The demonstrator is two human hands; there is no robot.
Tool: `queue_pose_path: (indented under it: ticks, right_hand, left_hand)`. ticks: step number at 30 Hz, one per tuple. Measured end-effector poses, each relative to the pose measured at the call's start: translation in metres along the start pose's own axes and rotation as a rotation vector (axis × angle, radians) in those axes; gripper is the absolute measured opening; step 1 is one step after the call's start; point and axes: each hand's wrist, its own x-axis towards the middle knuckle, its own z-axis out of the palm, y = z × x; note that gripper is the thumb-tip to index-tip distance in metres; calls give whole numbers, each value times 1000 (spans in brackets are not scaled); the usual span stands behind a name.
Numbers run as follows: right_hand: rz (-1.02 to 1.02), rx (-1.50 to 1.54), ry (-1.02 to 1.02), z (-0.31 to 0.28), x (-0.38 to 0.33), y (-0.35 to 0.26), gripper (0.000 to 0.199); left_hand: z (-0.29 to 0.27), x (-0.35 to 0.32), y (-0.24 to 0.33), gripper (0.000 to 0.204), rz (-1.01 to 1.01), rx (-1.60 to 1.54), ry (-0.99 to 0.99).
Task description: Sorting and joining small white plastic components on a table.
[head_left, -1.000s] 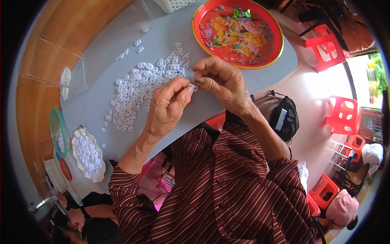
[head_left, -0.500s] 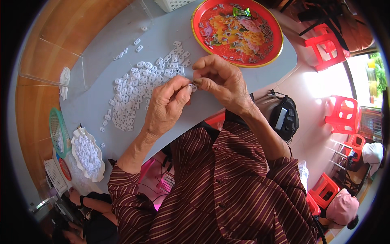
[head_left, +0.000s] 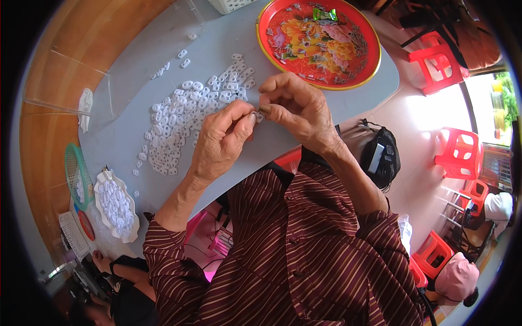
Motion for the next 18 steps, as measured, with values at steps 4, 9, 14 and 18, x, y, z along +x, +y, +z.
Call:
queue_pose_path:
  ticks: [4,9,14,18]
  right_hand:
    - [-3,-46,2,-1,0,0,28]
    - [-82,-183,6,-1,-1,6,25]
    - [-51,-232,6,1,0,-5,14]
    - [-41,-340,-9,2,1,-11,11]
  left_hand:
    - [2,0,0,7,2,-4,23]
    - [6,-2,-7,5,93,92,37]
    - [1,-1,-5,7,49,17,-6]
    - [1,-2,-5,8,47,-7,-14]
